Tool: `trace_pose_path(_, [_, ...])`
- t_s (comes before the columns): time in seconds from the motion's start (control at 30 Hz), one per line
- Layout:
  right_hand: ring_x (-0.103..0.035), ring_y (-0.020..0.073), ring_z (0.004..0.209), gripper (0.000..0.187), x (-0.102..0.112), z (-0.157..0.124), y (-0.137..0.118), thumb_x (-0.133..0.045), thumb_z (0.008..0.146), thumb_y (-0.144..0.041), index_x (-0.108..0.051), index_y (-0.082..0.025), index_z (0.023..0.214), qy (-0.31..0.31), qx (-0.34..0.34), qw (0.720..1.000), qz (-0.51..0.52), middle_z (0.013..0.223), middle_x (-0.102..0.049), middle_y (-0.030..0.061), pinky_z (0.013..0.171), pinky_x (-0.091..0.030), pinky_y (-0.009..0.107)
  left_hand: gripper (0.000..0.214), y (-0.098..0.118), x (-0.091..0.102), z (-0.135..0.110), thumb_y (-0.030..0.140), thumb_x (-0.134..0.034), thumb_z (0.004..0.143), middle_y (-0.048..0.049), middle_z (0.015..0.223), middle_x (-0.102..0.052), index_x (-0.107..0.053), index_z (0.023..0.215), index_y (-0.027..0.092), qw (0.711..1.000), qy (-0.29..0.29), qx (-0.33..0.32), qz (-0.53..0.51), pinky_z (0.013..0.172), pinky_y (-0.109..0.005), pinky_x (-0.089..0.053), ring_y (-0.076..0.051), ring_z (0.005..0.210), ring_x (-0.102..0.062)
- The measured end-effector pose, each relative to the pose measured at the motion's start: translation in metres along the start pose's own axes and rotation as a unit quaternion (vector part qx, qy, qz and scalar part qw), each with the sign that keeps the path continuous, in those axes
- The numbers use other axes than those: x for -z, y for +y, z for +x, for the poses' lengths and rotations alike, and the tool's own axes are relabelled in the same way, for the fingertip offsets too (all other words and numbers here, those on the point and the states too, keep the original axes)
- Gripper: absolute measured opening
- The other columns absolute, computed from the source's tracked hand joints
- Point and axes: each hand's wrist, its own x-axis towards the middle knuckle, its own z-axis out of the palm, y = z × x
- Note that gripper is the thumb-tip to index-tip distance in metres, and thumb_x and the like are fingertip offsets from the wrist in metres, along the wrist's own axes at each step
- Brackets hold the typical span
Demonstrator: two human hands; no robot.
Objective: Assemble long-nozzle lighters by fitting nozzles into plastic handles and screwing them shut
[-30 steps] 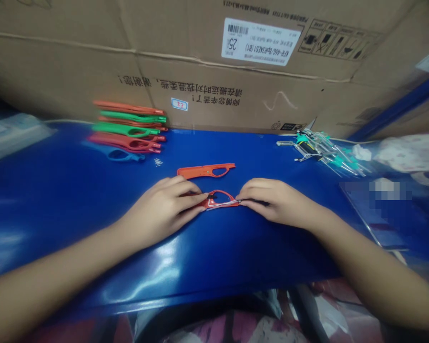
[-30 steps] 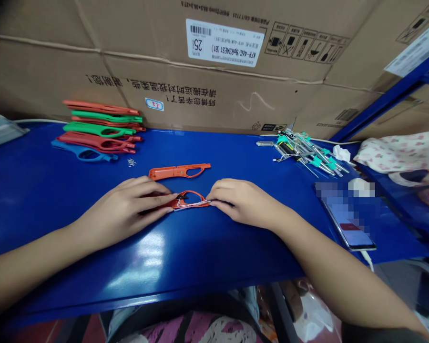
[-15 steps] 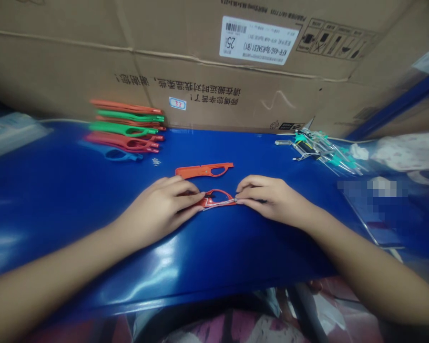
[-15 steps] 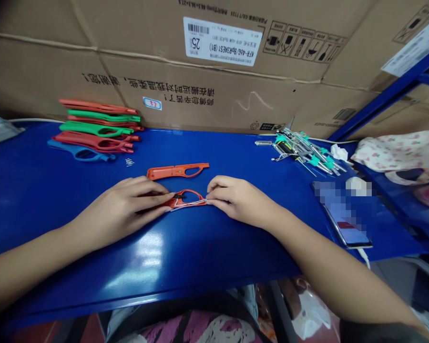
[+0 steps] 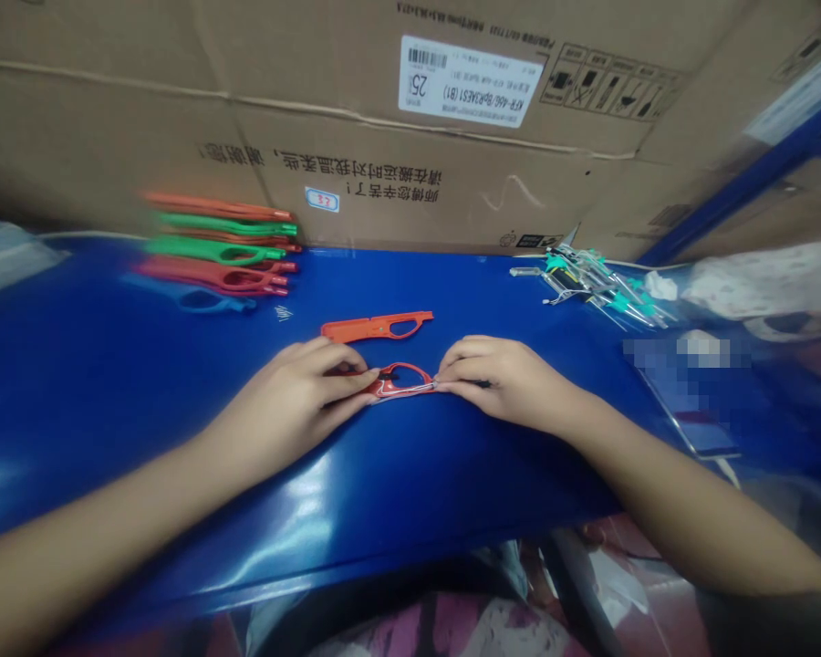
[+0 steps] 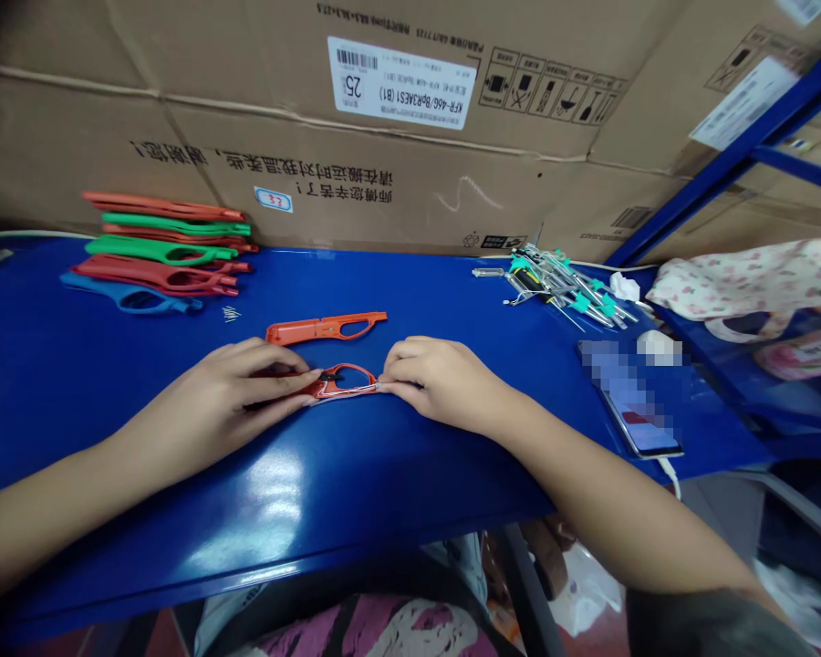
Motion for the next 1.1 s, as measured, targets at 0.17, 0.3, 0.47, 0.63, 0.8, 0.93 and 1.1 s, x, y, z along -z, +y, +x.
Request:
trace_pose_path(0.17, [-0.067,0.0178,0.092,0.018,0.0017,-0.0007,-0.0016,-0.061,0.098,-0.025,-0.076,-0.018,0.091,-0.017,-0.022,0.999,-0.020,0.098,-0.072,0.0048,0.081,-0.052,0.030,0.024,-0.0001,-0.0017,-0.0006,0.033,-0.058,0.100,-0.0067,0.104,-0.071,-0.076,0.110,0.020,1.000,0.001,0.000,-0.004,0.082,-0.034,-0.050,-0.020,0.092,-0.064])
trace_pose_path(0.3, [-0.065,0.0183,0.089,0.019,0.0036,-0.0012,-0.0010,-0.058,0.099,-0.026,-0.076,-0.019,0.094,-0.031,-0.013,0.998,-0.044,0.097,-0.071,0.0049,0.077,-0.050,0.031,0.023,0.0004,-0.0027,-0.0010,0.032,-0.059,0.099,-0.0068,0.105,-0.070,-0.076,0.110,0.021,1.000,0.002,0.000,-0.001,0.082,-0.036,-0.051,-0.021,0.093,-0.063])
trace_pose_path(0.47, [-0.063,0.0179,0.086,0.021,0.0074,-0.0033,-0.0011,-0.055,0.101,-0.025,-0.074,-0.018,0.095,-0.038,0.007,0.997,-0.064,0.095,-0.070,0.0053,0.077,-0.049,0.031,0.022,0.0011,-0.0038,-0.0001,0.032,-0.059,0.099,-0.0069,0.104,-0.070,-0.075,0.111,0.022,1.000,0.001,0.005,-0.013,0.083,-0.036,-0.051,-0.021,0.094,-0.063])
trace_pose_path(0.63, [-0.061,0.0180,0.086,0.021,0.0049,-0.0013,-0.0019,-0.055,0.101,-0.027,-0.072,-0.017,0.094,-0.034,0.007,0.998,-0.057,0.092,-0.069,0.0056,0.077,-0.048,0.031,0.022,0.0013,-0.0043,-0.0019,0.031,-0.059,0.099,-0.0076,0.105,-0.070,-0.075,0.111,0.021,0.999,0.002,0.010,-0.041,0.087,-0.036,-0.051,-0.021,0.097,-0.063])
trace_pose_path(0.8, [-0.061,0.0175,0.087,0.016,0.0040,0.0006,-0.0024,-0.061,0.097,-0.026,-0.073,-0.017,0.091,-0.026,-0.015,0.999,-0.019,0.090,-0.069,0.0046,0.078,-0.048,0.031,0.023,0.0028,-0.0049,-0.0028,0.030,-0.060,0.098,-0.0080,0.103,-0.069,-0.075,0.111,0.019,0.999,0.010,0.005,-0.053,0.085,-0.035,-0.052,-0.020,0.094,-0.064])
trace_pose_path(0.93, [-0.061,0.0181,0.086,0.015,0.0085,-0.0011,-0.0026,-0.064,0.096,-0.026,-0.075,-0.017,0.091,-0.036,-0.032,0.998,-0.031,0.090,-0.070,0.0048,0.078,-0.048,0.032,0.023,0.0039,-0.0054,-0.0025,0.030,-0.061,0.098,-0.0079,0.103,-0.069,-0.075,0.113,0.019,0.998,0.007,0.006,-0.057,0.084,-0.034,-0.053,-0.020,0.093,-0.064])
trace_pose_path(1.1, [-0.061,0.0184,0.085,0.010,0.0095,-0.0024,-0.0009,-0.068,0.093,-0.025,-0.077,-0.020,0.092,-0.033,-0.066,0.997,-0.027,0.090,-0.071,0.0038,0.076,-0.048,0.032,0.024,0.0039,-0.0054,-0.0024,0.030,-0.061,0.098,-0.0087,0.104,-0.069,-0.075,0.112,0.018,0.998,0.007,0.004,-0.064,0.084,-0.035,-0.053,-0.021,0.094,-0.065])
